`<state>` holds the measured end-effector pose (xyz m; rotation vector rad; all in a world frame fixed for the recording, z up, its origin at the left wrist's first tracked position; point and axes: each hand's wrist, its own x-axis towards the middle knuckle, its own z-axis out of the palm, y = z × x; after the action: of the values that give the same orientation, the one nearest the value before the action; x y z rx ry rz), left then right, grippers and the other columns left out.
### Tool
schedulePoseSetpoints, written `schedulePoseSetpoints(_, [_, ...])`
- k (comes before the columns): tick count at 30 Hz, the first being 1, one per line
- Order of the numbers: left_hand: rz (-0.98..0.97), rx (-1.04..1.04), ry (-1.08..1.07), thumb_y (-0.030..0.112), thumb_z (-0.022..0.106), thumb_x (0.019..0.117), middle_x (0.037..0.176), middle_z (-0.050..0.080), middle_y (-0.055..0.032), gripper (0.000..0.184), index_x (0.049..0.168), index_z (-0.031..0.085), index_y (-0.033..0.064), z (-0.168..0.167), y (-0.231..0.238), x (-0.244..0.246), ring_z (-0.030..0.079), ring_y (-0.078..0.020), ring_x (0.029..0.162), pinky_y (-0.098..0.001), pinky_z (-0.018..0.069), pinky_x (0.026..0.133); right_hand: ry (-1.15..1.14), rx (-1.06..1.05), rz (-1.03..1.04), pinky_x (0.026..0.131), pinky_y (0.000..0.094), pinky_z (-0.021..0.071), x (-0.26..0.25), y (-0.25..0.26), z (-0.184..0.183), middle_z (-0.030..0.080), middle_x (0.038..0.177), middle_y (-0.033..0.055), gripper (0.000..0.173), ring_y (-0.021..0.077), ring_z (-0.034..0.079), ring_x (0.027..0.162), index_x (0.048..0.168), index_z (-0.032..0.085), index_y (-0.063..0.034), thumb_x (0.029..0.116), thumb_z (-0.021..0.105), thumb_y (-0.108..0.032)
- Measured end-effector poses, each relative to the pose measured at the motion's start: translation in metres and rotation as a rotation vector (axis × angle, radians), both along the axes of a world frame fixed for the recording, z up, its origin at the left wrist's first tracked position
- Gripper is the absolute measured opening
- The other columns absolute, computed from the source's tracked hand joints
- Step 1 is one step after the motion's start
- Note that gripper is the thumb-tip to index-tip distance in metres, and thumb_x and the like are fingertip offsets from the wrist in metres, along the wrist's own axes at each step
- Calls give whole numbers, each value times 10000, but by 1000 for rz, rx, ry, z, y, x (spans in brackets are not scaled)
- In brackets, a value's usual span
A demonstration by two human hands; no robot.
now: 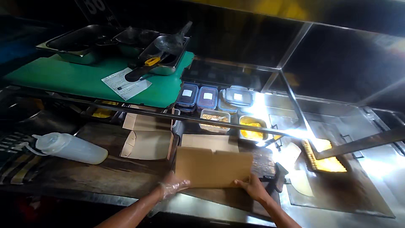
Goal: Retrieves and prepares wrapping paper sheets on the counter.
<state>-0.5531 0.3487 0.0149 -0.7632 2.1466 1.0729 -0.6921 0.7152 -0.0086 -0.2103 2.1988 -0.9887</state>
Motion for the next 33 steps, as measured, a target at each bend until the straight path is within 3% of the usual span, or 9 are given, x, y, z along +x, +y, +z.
schedulePoseSetpoints(4, [231, -149, -82, 437, 905, 740, 1240, 654, -251, 804, 1280, 597, -73, -4, 16, -16, 638, -361, 1166, -517, 501, 1023, 1, 294, -8, 984, 542, 534, -20, -29, -3, 703, 1165, 154, 737, 305, 682, 1103, 1319, 600, -67, 830, 764, -593])
schedulePoseSetpoints(7, [31, -488, -41, 491, 873, 725, 1573, 398, -204, 1072, 1577, 353, 101, 13, 34, -23, 451, -376, 1412, -526, 427, 1129, 0, 467, 58, 981, 562, 534, -18, -41, 8, 684, 1223, 187, 791, 352, 666, 1155, 1395, 546, -71, 867, 703, -639])
schedulePoseSetpoints(10, [-377, -526, 119, 266, 811, 745, 1697, 169, -187, 1060, 1637, 248, 157, 24, 69, -42, 213, -416, 1542, -641, 290, 1172, -15, 518, 121, 980, 571, 533, -19, -44, 10, 676, 1246, 207, 833, 378, 665, 1164, 1483, 447, -76, 911, 640, -650])
schedulePoseSetpoints(13, [-670, -333, 212, 641, 661, 840, 1732, 47, -108, 1060, 1663, 140, 224, -8, 111, -71, 16, -394, 1581, -779, 49, 1163, -42, 537, 152, 986, 568, 531, -20, -46, 13, 674, 1249, 209, 841, 381, 666, 1165, 1510, 394, -67, 933, 615, -639])
schedulePoseSetpoints(17, [-517, -507, 432, 833, 282, 915, 1709, 220, -17, 909, 1639, 257, 284, -39, 138, -78, 159, -328, 1576, -757, 94, 1181, -34, 603, 220, 964, 576, 540, -22, -55, 26, 682, 1213, 218, 844, 391, 681, 1134, 1524, 327, -27, 973, 550, -627])
schedulePoseSetpoints(25, [-529, -537, 401, 803, 280, 932, 1718, 188, -27, 881, 1645, 235, 287, -44, 138, -75, 143, -320, 1580, -752, 100, 1182, -134, 555, 285, 984, 599, 517, -11, -27, 32, 665, 1235, 233, 560, 409, 655, 1163, 1458, 457, -46, 1062, 487, -441])
schedulePoseSetpoints(28, [-522, -533, 438, 761, 267, 966, 1713, 203, -34, 844, 1644, 242, 260, -46, 136, -77, 162, -314, 1577, -745, 109, 1186, 493, 499, 43, 821, 526, 559, 20, -46, 42, 749, 947, 135, 394, 348, 721, 910, 1316, 629, -83, 1017, 556, -329])
schedulePoseSetpoints(30, [-507, -522, 479, 627, 246, 1034, 1707, 223, -46, 749, 1642, 254, 190, -49, 134, -72, 183, -304, 1575, -723, 117, 1202, 756, 216, -70, 941, 528, 555, 21, -75, 16, 734, 1096, 124, 434, 343, 688, 1062, 1309, 652, -31, 990, 595, -321])
schedulePoseSetpoints(33, [-390, -417, 533, 340, 361, 1035, 1693, 259, -81, 647, 1626, 279, 89, -45, 132, -59, 185, -270, 1576, -647, 83, 1244, 826, -13, 38, 1223, 593, 299, 26, -104, -42, 559, 1485, 175, 613, 392, 429, 1456, 1441, 564, -31, 1060, 388, -478])
